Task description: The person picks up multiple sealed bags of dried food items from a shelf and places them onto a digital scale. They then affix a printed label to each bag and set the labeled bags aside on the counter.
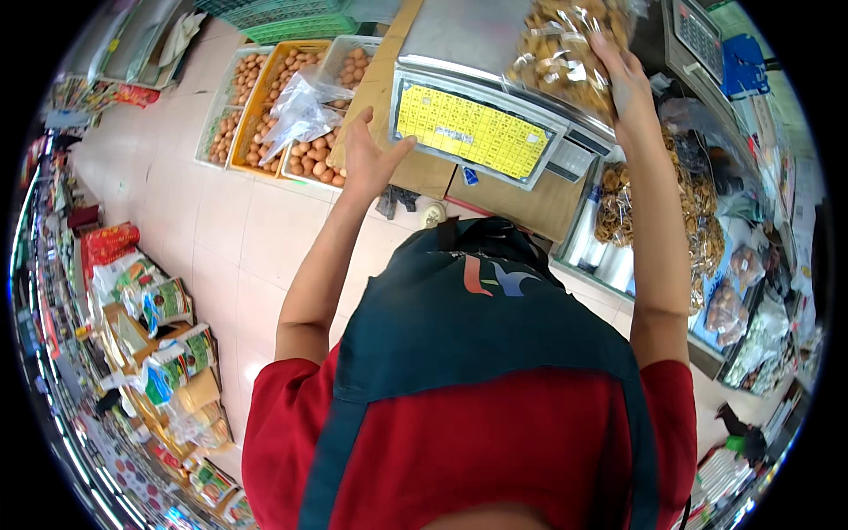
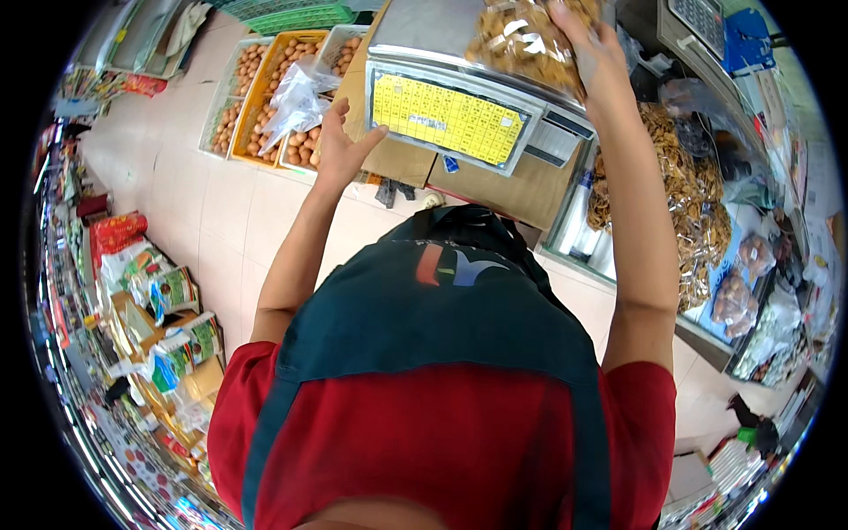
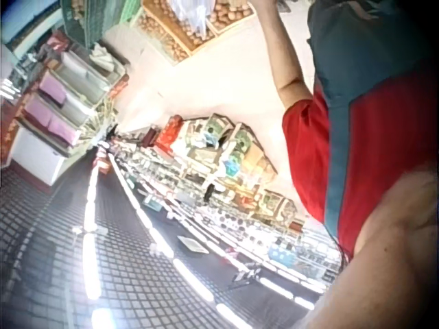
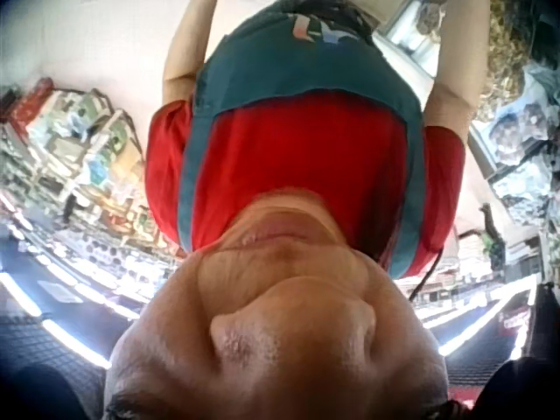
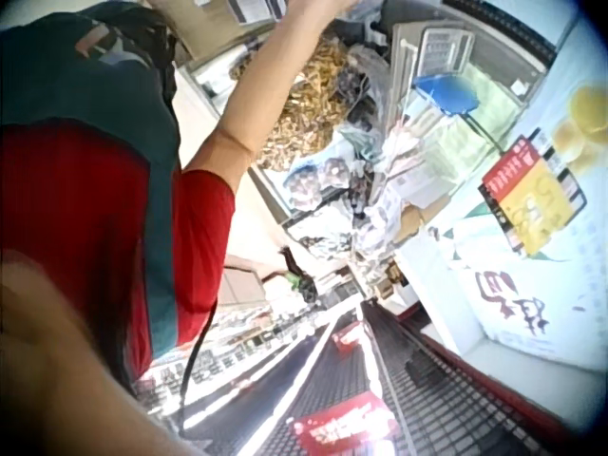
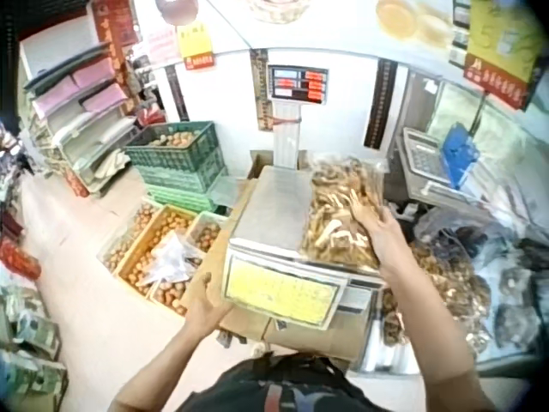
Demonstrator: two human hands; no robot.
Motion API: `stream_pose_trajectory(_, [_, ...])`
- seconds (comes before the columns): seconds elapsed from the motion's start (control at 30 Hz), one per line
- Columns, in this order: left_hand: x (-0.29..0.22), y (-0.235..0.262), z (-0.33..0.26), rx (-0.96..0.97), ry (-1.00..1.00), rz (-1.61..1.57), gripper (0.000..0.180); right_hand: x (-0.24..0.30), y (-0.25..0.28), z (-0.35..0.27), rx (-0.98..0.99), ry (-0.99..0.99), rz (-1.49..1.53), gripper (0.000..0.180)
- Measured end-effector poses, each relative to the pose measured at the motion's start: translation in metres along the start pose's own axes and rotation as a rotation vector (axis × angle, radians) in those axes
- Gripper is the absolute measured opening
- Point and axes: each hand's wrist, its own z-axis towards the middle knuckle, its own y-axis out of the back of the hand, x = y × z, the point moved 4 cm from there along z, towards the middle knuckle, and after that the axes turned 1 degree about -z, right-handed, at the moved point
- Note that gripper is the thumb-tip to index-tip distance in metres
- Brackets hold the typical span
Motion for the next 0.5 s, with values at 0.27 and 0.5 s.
stream_pose_trajectory(0.27, [-0.019, -0.007, 0.034, 0.070, -0.182, -0.031, 0.090, -0.039, -0.038, 0.080, -0.051, -0.050, -0.396, 0.077])
stream_pose_trajectory(0.5, [-0.044, -0.015, 0.018, 0.087, -0.465, 0.042, 0.070, -0.038, -0.005, 0.038, -0.212, 0.066, -0.413, 0.067])
